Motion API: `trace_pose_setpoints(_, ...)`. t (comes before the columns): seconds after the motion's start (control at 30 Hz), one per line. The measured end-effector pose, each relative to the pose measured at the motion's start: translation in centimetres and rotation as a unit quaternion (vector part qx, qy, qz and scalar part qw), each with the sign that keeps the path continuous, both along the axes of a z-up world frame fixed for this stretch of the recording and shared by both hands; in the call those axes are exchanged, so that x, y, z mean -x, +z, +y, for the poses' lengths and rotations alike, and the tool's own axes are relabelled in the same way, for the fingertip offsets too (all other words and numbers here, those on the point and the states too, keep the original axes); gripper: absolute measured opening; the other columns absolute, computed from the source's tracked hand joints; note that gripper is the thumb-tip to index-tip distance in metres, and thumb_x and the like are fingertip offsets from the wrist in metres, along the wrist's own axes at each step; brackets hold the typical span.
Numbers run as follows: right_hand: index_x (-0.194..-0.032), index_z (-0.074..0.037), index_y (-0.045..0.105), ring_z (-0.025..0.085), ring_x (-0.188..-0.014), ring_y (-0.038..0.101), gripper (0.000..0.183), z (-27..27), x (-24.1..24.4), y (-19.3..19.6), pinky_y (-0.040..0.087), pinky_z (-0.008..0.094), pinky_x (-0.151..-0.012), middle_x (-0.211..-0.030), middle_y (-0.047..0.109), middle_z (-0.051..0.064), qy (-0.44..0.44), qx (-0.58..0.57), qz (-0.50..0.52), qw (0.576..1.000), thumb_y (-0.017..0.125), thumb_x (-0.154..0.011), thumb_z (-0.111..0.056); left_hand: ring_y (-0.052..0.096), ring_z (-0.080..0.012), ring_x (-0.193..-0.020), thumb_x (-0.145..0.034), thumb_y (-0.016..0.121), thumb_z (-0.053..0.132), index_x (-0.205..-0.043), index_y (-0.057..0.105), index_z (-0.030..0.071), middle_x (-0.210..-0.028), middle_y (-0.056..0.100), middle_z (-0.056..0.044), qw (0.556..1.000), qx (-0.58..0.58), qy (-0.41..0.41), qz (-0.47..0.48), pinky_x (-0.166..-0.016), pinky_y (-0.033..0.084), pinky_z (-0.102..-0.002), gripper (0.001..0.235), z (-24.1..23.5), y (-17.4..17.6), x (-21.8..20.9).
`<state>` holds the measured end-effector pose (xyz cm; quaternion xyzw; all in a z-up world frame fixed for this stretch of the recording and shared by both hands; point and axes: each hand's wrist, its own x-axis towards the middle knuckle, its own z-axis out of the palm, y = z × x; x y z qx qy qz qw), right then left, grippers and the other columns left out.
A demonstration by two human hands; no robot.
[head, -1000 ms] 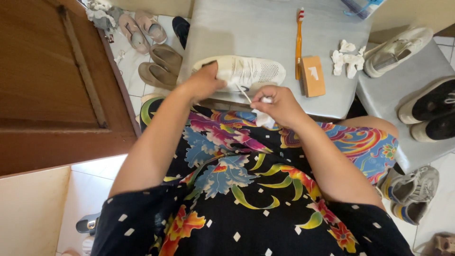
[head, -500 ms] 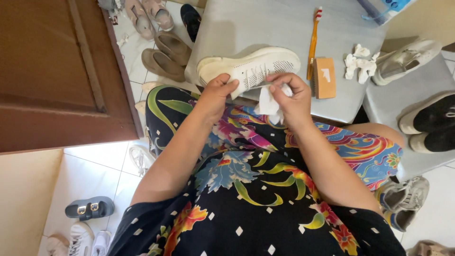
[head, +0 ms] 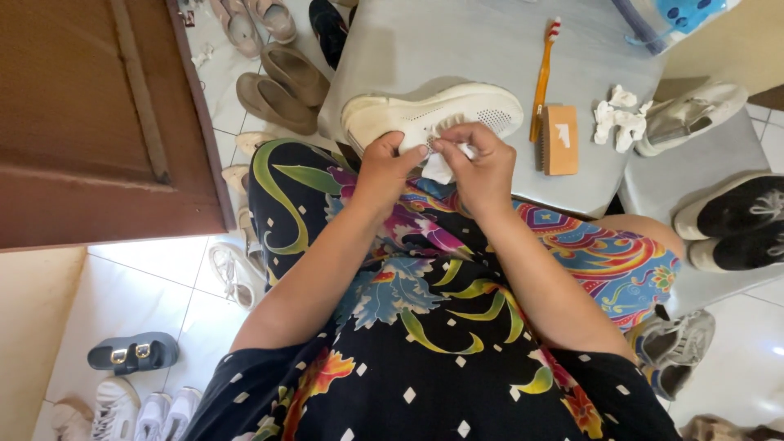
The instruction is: The person scrubs a white sneaker with a brush and a toothbrush, then wipes it with a tissue. The shoe is rotated to clean different sides, and the person uses a small container of liquid to wet the brush during the process.
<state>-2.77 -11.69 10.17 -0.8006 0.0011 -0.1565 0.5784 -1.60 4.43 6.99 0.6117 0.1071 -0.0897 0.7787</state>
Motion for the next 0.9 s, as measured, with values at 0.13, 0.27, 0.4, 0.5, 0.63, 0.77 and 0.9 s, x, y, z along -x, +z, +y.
trace_pose_setpoints(0.13,-0.097,-0.017,0.082,0.021,-0.085,0.075,0.011,0.4,0.0,0.3,0.057,0.033,-0.080,-0.087,0.078,0.004,0.017,0.097,-0.045,0.994,0.087,-0.089,-0.012,0.055,-0.0101,-0.080,-0.082,0.085,0.015,-0.099,0.067,-0.005,-0.087,0.056,0.001,0.999,-0.034,0.007,-0.004,-0.077,0.049,-0.026,0.032,-0.4,0.4,0.8)
trace_pose_setpoints(0.27,-0.098,-0.010,0.074,0.025,-0.083,0.072,0.010,0.8,-0.2,0.0,0.058,0.034,-0.075,-0.086,0.069,0.004,0.027,0.270,-0.155,0.950,0.080,-0.092,-0.006,0.053,-0.0086,-0.070,-0.083,0.079,0.018,-0.080,0.067,0.006,-0.071,0.058,0.003,0.994,-0.103,0.001,-0.031,-0.068,0.044,-0.023,0.017,-0.4,0.3,0.9)
trace_pose_setpoints(0.4,-0.098,-0.010,0.070,0.023,-0.084,0.071,0.011,0.7,-0.7,0.0,0.058,0.032,-0.073,-0.087,0.063,0.002,0.023,0.338,-0.185,0.922,0.079,-0.092,-0.006,0.053,-0.0096,-0.070,-0.083,0.078,0.021,-0.077,0.067,0.009,-0.069,0.057,0.003,0.990,-0.134,0.004,-0.047,-0.068,0.043,-0.025,0.017,-0.8,-0.7,0.9)
trace_pose_setpoints(0.5,-0.097,-0.009,0.070,0.024,-0.082,0.070,0.011,0.7,-1.0,0.3,0.059,0.032,-0.072,-0.085,0.061,0.003,0.035,0.364,-0.191,0.911,0.079,-0.090,-0.004,0.054,-0.0110,-0.068,-0.083,0.076,0.023,-0.074,0.067,0.011,-0.065,0.056,0.001,0.985,-0.164,0.000,-0.051,-0.066,0.043,-0.027,0.018,-0.7,0.6,1.0)
trace_pose_setpoints(0.63,-0.096,-0.010,0.068,0.024,-0.077,0.069,0.004,0.5,-2.0,0.3,0.058,0.031,-0.068,-0.084,0.058,0.003,0.052,0.449,-0.211,0.867,0.071,-0.095,-0.008,0.066,-0.0384,-0.092,-0.087,0.071,0.023,-0.089,0.066,-0.002,-0.087,0.064,-0.024,0.961,-0.258,-0.022,-0.098,-0.083,0.050,-0.045,0.026,-0.3,1.5,1.0)
trace_pose_setpoints(0.77,-0.095,-0.008,0.072,0.032,-0.078,0.070,0.005,-0.4,-4.1,0.5,0.058,0.038,-0.066,-0.085,0.060,0.006,0.118,0.375,-0.148,0.908,0.077,-0.094,-0.007,0.066,-0.0363,-0.104,-0.080,0.062,0.013,-0.111,0.068,0.001,-0.107,0.065,-0.021,0.975,-0.212,-0.056,-0.040,-0.089,0.055,-0.047,0.034,0.1,3.7,0.8)
trace_pose_setpoints(0.9,-0.093,-0.007,0.077,0.037,-0.081,0.071,0.008,-0.2,-6.0,1.6,0.056,0.042,-0.070,-0.086,0.068,0.012,0.189,0.225,-0.059,0.954,0.083,-0.089,-0.004,0.067,-0.0333,-0.105,-0.081,0.052,-0.003,-0.134,0.058,-0.011,-0.127,0.057,-0.029,0.993,0.021,0.007,0.119,-0.082,0.064,-0.048,0.054,-0.8,-0.6,-2.3)
